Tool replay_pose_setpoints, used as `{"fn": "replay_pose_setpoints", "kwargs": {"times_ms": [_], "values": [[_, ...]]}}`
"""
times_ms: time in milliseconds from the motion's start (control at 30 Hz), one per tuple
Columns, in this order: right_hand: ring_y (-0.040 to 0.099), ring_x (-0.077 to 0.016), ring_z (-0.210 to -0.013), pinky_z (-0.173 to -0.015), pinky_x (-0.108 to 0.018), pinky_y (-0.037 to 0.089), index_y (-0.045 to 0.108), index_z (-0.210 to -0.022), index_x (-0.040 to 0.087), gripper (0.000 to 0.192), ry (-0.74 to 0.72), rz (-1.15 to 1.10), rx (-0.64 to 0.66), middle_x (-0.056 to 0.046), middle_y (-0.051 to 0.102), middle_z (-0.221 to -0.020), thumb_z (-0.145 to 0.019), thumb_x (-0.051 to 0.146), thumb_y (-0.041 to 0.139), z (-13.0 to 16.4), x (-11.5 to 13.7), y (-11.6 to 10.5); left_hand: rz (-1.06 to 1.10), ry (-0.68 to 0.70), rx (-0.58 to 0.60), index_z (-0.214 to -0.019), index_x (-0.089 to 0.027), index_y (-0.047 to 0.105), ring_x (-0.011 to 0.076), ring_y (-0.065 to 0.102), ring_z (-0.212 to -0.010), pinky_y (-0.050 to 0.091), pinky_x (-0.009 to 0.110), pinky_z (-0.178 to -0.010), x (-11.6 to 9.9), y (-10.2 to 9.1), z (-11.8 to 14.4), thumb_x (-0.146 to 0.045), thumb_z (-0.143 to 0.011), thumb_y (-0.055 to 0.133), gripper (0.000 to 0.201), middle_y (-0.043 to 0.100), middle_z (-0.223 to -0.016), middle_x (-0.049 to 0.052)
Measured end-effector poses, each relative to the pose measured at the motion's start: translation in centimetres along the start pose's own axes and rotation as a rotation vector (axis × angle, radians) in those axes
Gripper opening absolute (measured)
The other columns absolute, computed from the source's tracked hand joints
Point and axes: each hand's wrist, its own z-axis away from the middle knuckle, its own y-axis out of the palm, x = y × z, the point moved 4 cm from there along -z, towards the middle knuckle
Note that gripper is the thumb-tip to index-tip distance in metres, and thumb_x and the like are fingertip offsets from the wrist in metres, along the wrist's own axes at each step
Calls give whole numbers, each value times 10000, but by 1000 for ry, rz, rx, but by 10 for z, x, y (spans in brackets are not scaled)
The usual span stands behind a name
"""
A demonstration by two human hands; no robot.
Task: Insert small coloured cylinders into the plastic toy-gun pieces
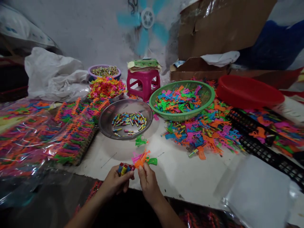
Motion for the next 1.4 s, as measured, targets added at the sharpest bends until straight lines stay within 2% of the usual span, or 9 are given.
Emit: {"fn": "replay_pose_setpoints", "kwargs": {"times_ms": [200,333,400,533,600,733,833,933,1400], "values": [[409,-100,-469,-467,-210,347,418,-638,202,314,27,89,-17,49,412,-502,-834,438,351,-16,1,-22,153,-41,-29,-786,-119,597,114,548,-400,314,153,-281,11,6,-10,-428,-652,615,338,613,-546,27],[543,-175,-677,-600,-281,427,516,-914,155,383,147,287,-480,-54,564,-757,-789,489,376,-47,-21,-89,277,-86,-310,-904,-121,594,133,599,-558,410,173,-370,32,-14,-20,-390,-589,682,423,626,-675,41],[528,-240,-898,-743,-352,418,466,-1103,109,492,147,505,-564,-143,546,-1011,-747,450,468,-54,-32,-107,259,-101,-332,-877,-103,594,95,544,-445,359,158,-343,41,-22,-22,-385,-590,684,412,587,-564,5],[450,-251,-1041,-890,-362,343,548,-1077,162,408,-101,775,-15,-110,542,-1103,-702,316,588,-50,-44,-74,257,-117,-255,-920,-117,541,55,475,-342,333,161,-338,51,-26,-21,-394,-628,652,417,617,-604,5],[480,-224,-975,-860,-325,365,598,-988,192,287,-165,835,140,-83,578,-1009,-715,278,584,-40,-44,-54,267,-118,-258,-956,-143,504,83,542,-412,381,177,-366,51,-24,-19,-387,-616,664,448,651,-730,40],[528,-188,-803,-763,-292,405,594,-747,181,194,-148,805,82,-72,581,-777,-803,267,430,-32,-38,-40,274,-76,-280,-894,-139,544,130,608,-561,432,187,-427,43,-22,-17,-383,-584,691,421,646,-713,36],[527,-137,-580,-587,-243,425,479,-672,197,282,-52,453,-52,-10,532,-609,-853,345,322,-28,-30,-38,236,-53,-258,-892,-116,577,93,538,-431,391,174,-381,38,-19,-17,-393,-582,691,431,592,-540,-10],[419,-85,-382,-416,-196,353,386,-676,213,292,55,103,22,64,442,-489,-868,410,286,-19,-20,-22,219,-53,-228,-954,-112,565,61,460,-345,330,161,-326,35,-14,-17,-408,-593,678,480,573,-507,-23],[375,-75,-422,-427,-188,311,362,-692,210,262,25,14,89,71,393,-502,-869,394,306,-9,-4,-3,291,-3,-112,-882,-107,571,40,458,-329,278,133,-247,23,-3,-8,-392,-660,616,365,592,-670,17]]}}
